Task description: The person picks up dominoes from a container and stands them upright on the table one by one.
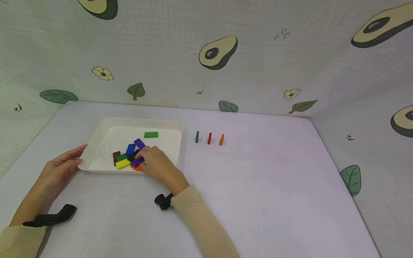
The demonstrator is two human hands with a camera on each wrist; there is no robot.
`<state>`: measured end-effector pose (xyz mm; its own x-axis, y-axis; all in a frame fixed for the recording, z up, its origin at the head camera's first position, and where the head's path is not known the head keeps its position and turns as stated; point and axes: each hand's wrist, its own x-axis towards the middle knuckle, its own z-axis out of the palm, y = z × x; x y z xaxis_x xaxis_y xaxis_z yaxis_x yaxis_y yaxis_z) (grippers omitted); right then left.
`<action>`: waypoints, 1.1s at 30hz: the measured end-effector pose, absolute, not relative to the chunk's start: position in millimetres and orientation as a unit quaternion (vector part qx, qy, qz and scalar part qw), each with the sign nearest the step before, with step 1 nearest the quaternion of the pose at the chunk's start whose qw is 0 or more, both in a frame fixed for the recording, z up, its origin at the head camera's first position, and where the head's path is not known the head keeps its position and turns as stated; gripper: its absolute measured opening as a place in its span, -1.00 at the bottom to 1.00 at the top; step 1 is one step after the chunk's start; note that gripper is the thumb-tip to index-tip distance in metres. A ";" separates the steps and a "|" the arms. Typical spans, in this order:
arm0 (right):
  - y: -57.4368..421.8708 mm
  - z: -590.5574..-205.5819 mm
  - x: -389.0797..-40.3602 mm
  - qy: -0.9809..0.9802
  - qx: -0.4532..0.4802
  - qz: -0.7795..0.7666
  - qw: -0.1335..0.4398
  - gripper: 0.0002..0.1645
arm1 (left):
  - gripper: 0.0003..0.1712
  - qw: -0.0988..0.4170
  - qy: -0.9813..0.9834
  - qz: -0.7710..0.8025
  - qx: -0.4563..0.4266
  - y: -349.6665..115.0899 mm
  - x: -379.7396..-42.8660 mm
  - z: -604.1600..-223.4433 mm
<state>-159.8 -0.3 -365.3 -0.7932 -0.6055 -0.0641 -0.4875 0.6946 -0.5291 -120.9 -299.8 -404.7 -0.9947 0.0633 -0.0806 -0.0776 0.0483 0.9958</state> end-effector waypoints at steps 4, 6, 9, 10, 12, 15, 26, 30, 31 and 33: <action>0.6 -366.4 -159.9 0.915 -0.296 -0.250 0.110 -0.71 | -0.44 0.054 0.718 0.694 -0.003 -300.1 -121.3 -405.4; 1.2 -367.2 -160.1 0.916 -0.291 -0.253 0.113 -0.71 | -0.45 0.054 0.718 0.694 -0.004 -299.9 -121.5 -405.6; 1.8 -368.9 -160.7 0.916 -0.280 -0.259 0.123 -0.71 | -0.45 0.056 0.714 0.698 0.000 -300.1 -121.7 -405.6; 2.0 -369.2 -160.9 0.916 -0.276 -0.261 0.126 -0.71 | -0.45 0.055 0.715 0.697 -0.003 -299.8 -122.0 -405.4; 2.1 -369.9 -161.6 0.917 -0.269 -0.263 0.132 -0.70 | -0.45 0.054 0.715 0.697 -0.004 -299.4 -122.1 -404.9; 2.4 -369.6 -162.3 0.918 -0.262 -0.263 0.138 -0.68 | -0.45 0.053 0.716 0.696 -0.007 -298.6 -121.9 -404.3; 4.0 -367.4 -161.8 0.920 -0.241 -0.265 0.158 -0.62 | -0.45 0.051 0.714 0.698 -0.002 -298.2 -120.4 -403.7; 3.6 -368.6 -162.1 0.919 -0.225 -0.282 0.160 -0.64 | -0.45 0.052 0.714 0.698 -0.002 -298.5 -120.3 -404.0; 3.5 -369.1 -162.2 0.918 -0.220 -0.287 0.162 -0.65 | -0.45 0.052 0.714 0.698 -0.003 -298.6 -120.3 -404.1; 3.0 -370.5 -162.6 0.918 -0.208 -0.295 0.165 -0.66 | -0.46 0.052 0.713 0.699 -0.001 -298.9 -120.1 -404.3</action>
